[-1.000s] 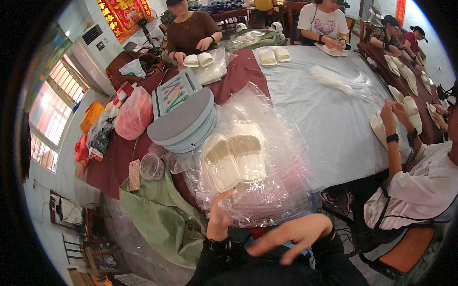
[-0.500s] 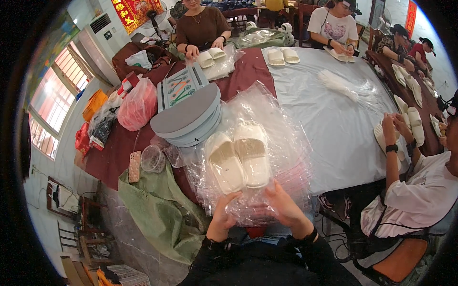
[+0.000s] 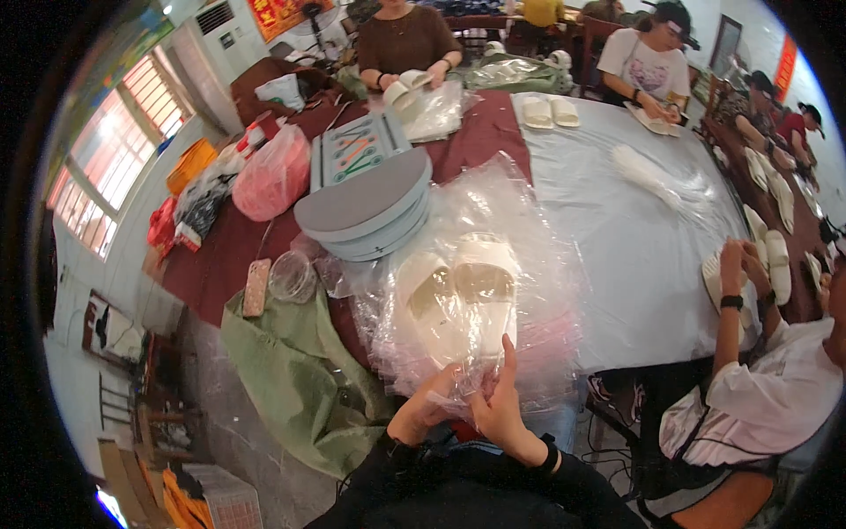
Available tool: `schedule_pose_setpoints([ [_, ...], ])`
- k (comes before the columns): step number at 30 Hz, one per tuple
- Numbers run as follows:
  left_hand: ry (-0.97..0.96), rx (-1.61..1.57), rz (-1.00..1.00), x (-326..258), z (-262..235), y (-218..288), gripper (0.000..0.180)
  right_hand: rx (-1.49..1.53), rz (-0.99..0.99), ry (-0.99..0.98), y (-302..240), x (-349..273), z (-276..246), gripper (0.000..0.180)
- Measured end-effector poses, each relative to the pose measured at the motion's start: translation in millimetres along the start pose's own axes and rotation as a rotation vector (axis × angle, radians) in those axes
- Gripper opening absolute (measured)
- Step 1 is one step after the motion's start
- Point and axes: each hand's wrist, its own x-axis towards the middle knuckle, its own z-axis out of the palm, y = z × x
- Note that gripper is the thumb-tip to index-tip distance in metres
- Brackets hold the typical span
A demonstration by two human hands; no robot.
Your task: Packing finished white slippers into plastic bags.
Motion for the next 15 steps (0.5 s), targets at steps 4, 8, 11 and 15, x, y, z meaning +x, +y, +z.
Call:
schedule_pose_setpoints([
  [4, -0.207, -0.562, -0.036, -7, 4, 5, 0.046, -0.368, -0.056, -0.131, -2, 1, -1, 0.064],
  [8, -0.270, -0.428, -0.036, 3, -8, -12, 0.042, -0.691, -0.054, -0.258, -16, 2, -13, 0.053],
  [11, 0.003, -0.210, 0.033, -14, 15, 9, 0.039, -0.777, -0.138, -0.328, -18, 5, -23, 0.048],
  [15, -0.074, -0.363, 0.135, -9, 14, 3, 0.035, -0.686, -0.168, -0.356, -38, 8, -23, 0.042],
])
